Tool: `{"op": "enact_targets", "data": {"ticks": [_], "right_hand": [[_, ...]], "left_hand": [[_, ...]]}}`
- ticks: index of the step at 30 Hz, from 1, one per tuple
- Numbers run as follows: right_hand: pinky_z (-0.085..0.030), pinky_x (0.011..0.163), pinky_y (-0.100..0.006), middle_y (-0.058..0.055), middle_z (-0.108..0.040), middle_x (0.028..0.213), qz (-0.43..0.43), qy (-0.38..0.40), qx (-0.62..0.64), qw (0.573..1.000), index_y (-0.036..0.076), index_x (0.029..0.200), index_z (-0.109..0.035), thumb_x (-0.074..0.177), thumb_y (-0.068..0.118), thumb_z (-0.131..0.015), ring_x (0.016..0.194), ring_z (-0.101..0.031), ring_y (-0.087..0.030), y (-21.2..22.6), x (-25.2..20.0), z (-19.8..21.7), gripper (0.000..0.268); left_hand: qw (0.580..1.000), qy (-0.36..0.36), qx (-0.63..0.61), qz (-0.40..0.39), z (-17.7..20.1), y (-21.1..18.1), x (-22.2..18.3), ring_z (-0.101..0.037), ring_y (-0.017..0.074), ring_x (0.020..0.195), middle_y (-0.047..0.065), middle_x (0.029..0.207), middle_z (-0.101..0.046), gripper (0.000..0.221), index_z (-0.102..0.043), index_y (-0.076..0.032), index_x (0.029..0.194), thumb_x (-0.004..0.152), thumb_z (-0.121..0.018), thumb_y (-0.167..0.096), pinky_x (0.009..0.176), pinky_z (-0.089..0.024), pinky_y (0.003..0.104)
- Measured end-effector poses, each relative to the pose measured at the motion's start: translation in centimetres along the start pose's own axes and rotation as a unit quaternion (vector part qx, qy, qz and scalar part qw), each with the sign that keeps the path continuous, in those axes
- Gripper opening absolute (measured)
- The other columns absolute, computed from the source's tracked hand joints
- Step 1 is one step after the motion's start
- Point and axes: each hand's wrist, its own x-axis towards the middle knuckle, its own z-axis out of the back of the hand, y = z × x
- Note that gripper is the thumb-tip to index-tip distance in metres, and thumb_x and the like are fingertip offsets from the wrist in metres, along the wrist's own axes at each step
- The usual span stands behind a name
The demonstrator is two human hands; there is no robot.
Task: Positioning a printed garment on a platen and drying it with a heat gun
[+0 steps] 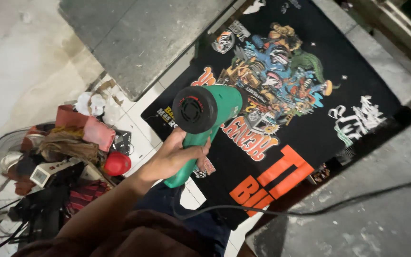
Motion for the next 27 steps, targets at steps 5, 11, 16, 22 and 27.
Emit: {"op": "enact_targets", "data": {"ticks": [5, 11, 16, 22, 27], "right_hand": [[-0.046, 0.106, -0.047, -0.001, -0.039, 0.159, -0.054, -0.009, 0.002, 0.998, 0.030, 0.159, -0.016, 0.090, 0.066, -0.044, 0.132, -0.056, -0.040, -3.1, -1.0, 4.3, 0.082], [-0.045, 0.108, -0.047, 0.001, -0.037, 0.164, -0.132, -0.030, 0.032, 0.990, 0.033, 0.160, -0.013, 0.091, 0.071, -0.042, 0.135, -0.055, -0.039, -7.5, -8.4, 8.1, 0.084], [-0.053, 0.092, -0.032, 0.000, -0.073, 0.120, 0.026, 0.024, -0.018, 0.999, 0.027, 0.138, -0.059, 0.090, 0.038, -0.064, 0.109, -0.070, -0.019, -4.8, -11.7, 8.0, 0.050], [-0.052, 0.070, -0.024, -0.004, -0.058, 0.087, -0.063, 0.125, 0.217, 0.966, -0.003, 0.130, -0.059, 0.091, 0.012, -0.066, 0.078, -0.063, -0.014, 10.9, -24.9, 19.9, 0.042], [-0.056, 0.073, -0.034, -0.005, -0.070, 0.072, 0.274, -0.390, 0.161, 0.864, 0.010, 0.087, -0.072, 0.095, 0.034, -0.073, 0.075, -0.072, -0.022, 33.8, -40.3, 30.9, 0.025]], "left_hand": [[0.999, -0.021, -0.029, 0.028, 0.7, 0.7, 0.5, -0.070, 0.0236, 0.050, 0.018, 0.053, -0.064, 0.009, -0.069, 0.008, 0.088, 0.086, -0.065, 0.000, 0.059, -0.060, 0.034], [1.000, 0.005, -0.005, 0.017, -0.6, -5.0, 1.0, -0.065, 0.0211, 0.053, 0.013, 0.055, -0.063, 0.013, -0.063, 0.000, 0.079, 0.089, -0.064, -0.008, 0.064, -0.055, 0.036], [0.999, -0.011, 0.029, 0.038, -0.8, -5.3, 2.0, -0.060, 0.0169, 0.052, 0.007, 0.052, -0.061, 0.008, -0.059, -0.007, 0.078, 0.085, -0.061, -0.008, 0.070, -0.051, 0.032], [0.998, -0.002, 0.035, 0.042, 1.0, -3.7, 2.5, -0.065, 0.0170, 0.070, 0.006, 0.070, -0.066, 0.025, -0.059, -0.008, 0.108, 0.097, -0.067, -0.029, 0.075, -0.048, 0.033], [0.998, 0.028, 0.045, 0.043, 1.3, -2.3, 4.1, -0.065, 0.0207, 0.093, 0.012, 0.099, -0.068, 0.038, -0.055, -0.006, 0.123, 0.104, -0.057, -0.038, 0.091, -0.048, 0.038]]}}
